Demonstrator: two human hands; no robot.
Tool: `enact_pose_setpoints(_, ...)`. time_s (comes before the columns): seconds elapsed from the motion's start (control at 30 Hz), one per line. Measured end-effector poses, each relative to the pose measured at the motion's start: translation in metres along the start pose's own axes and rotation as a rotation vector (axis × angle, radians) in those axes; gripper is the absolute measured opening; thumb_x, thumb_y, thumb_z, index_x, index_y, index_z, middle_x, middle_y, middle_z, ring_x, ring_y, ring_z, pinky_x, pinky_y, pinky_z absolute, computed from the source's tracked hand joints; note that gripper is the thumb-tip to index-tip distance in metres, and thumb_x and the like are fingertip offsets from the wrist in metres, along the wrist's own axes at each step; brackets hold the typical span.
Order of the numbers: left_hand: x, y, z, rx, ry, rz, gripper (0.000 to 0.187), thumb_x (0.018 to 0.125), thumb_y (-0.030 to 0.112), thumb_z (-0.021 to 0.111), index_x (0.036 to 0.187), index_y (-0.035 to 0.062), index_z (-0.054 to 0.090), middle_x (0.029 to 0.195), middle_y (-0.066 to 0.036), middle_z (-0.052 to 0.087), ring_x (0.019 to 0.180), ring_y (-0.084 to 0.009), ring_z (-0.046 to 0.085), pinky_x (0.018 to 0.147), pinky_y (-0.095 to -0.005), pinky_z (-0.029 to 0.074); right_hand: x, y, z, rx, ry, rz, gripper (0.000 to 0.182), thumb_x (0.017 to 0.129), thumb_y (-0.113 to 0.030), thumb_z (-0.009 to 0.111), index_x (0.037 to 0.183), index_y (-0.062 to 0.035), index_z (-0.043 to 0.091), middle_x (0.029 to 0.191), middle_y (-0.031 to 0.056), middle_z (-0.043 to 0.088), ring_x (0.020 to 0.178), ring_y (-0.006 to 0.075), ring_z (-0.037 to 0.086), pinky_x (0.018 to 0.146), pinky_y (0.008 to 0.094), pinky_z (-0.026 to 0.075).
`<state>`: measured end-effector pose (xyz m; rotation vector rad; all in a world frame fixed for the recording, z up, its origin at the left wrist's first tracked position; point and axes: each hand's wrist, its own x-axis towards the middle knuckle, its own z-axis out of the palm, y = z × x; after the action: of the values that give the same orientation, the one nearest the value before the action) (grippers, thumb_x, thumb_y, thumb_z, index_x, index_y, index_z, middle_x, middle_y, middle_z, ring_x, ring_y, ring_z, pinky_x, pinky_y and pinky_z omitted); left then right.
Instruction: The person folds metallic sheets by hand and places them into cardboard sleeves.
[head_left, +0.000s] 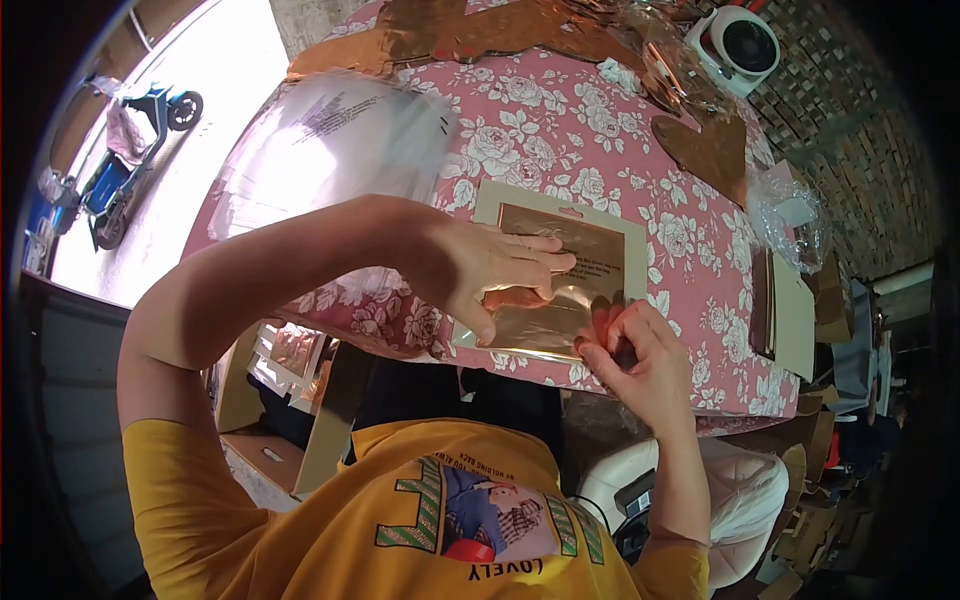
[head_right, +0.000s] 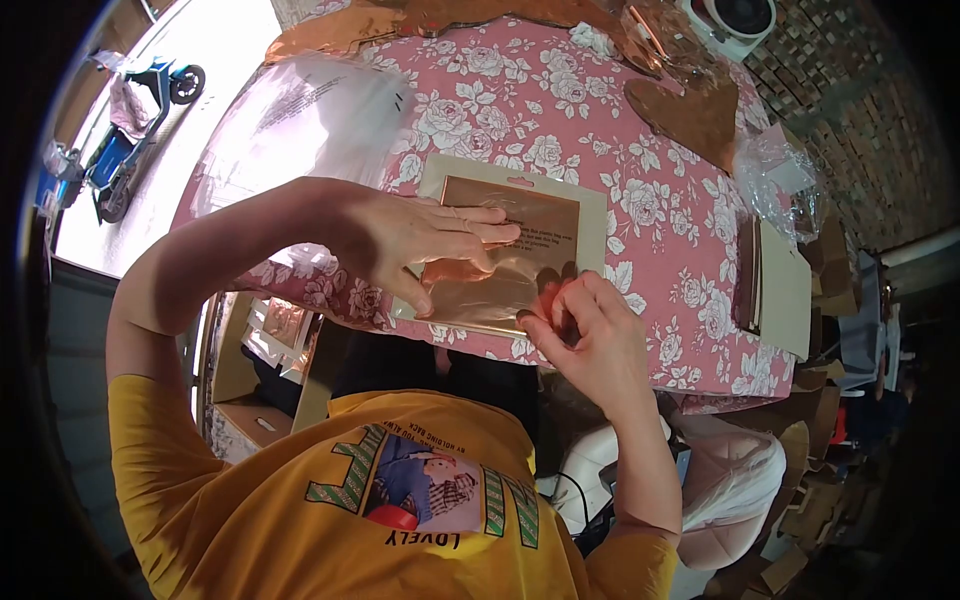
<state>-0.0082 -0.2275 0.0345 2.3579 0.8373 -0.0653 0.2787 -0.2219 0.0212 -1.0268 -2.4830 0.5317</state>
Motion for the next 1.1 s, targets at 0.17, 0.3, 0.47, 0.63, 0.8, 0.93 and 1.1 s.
enact_pose_setpoints(0.17, 0.003, 0.005, -0.012, -0.054, -0.139, -0.039, 0.066, 0.087, 0.023, 0.07, 0.142, 0.0072, 0.036, 0.163, -0.016, 0.0, 0.151, -0.0279, -0.004, 0.123, -0.0486, 0.013, 0.004, -0.001, -0.003, 0.13, -0.033, 0.104, 0.035, 0.076, -0.019, 0.083, 0.079, -0.0029, 0.052, 0.076, 0.0042, 0.049, 0.06, 0.0158, 0.054, 0.054, 0.0306, 0.047)
enact_pose_setpoints(0.3, 0.005, 0.011, -0.017, 0.039, -0.213, -0.049, 0.07, 0.088, 0.015, 0.068, 0.146, 0.0052, 0.03, 0.163, -0.017, -0.008, 0.151, -0.0279, -0.007, 0.123, -0.0477, 0.012, 0.003, 0.004, -0.001, 0.191, -0.046, 0.127, 0.033, 0.077, -0.014, 0.083, 0.084, -0.0021, 0.053, 0.081, 0.0045, 0.049, 0.062, 0.0125, 0.055, 0.057, 0.0283, 0.048)
enact_pose_setpoints(0.47, 0.007, 0.016, -0.021, 0.043, -0.24, -0.067, 0.074, 0.087, 0.012, 0.067, 0.148, -0.0016, 0.027, 0.162, -0.017, -0.009, 0.151, -0.0276, -0.007, 0.123, -0.0472, 0.013, -0.007, 0.016, 0.001, 0.234, 0.058, 0.146, 0.03, 0.077, -0.011, 0.081, 0.092, -0.0023, 0.057, 0.091, 0.0067, 0.055, 0.073, 0.0158, 0.059, 0.063, 0.0287, 0.049)
enact_pose_setpoints(0.63, 0.007, 0.013, -0.017, -0.054, -0.197, -0.118, 0.074, 0.087, 0.015, 0.067, 0.148, -0.0015, 0.029, 0.163, -0.016, -0.004, 0.151, -0.0262, -0.006, 0.123, -0.046, 0.009, -0.024, 0.003, 0.004, -0.06, 0.326, -0.338, 0.03, 0.077, -0.009, 0.077, 0.104, -0.0064, 0.064, 0.114, 0.0116, 0.064, 0.096, 0.0283, 0.063, 0.08, 0.0393, 0.05)
enact_pose_setpoints(0.8, 0.004, 0.007, -0.015, 0.082, -0.204, -0.015, 0.072, 0.085, 0.013, 0.069, 0.146, -0.0028, 0.032, 0.162, -0.02, -0.001, 0.151, -0.0314, -0.005, 0.123, -0.0421, 0.01, -0.039, -0.027, 0.042, -0.202, 0.008, -0.578, 0.053, 0.089, -0.035, 0.068, 0.133, -0.0075, 0.057, 0.137, 0.008, 0.057, 0.13, 0.0249, 0.052, 0.109, 0.0383, 0.04)
enact_pose_setpoints(0.93, 0.004, 0.008, -0.016, -0.002, -0.18, 0.051, 0.072, 0.083, 0.001, 0.066, 0.144, -0.01, 0.029, 0.161, -0.024, -0.003, 0.15, -0.0362, -0.001, 0.122, -0.0451, 0.017, -0.037, -0.012, 0.039, -0.274, -0.018, -0.522, 0.06, 0.088, -0.036, 0.068, 0.138, -0.0062, 0.053, 0.143, 0.0083, 0.052, 0.134, 0.0242, 0.048, 0.115, 0.0402, 0.034)
enact_pose_setpoints(1.1, 0.005, 0.01, -0.019, 0.037, -0.19, 0.024, 0.079, 0.084, 0.007, 0.07, 0.147, -0.0102, 0.025, 0.16, -0.026, 0.001, 0.15, -0.0358, 0.0, 0.122, -0.0449, 0.016, -0.047, 0.006, 0.027, -0.263, -0.001, -0.41, 0.063, 0.084, -0.031, 0.072, 0.139, -0.006, 0.052, 0.145, 0.0085, 0.051, 0.135, 0.0247, 0.047, 0.112, 0.039, 0.039)
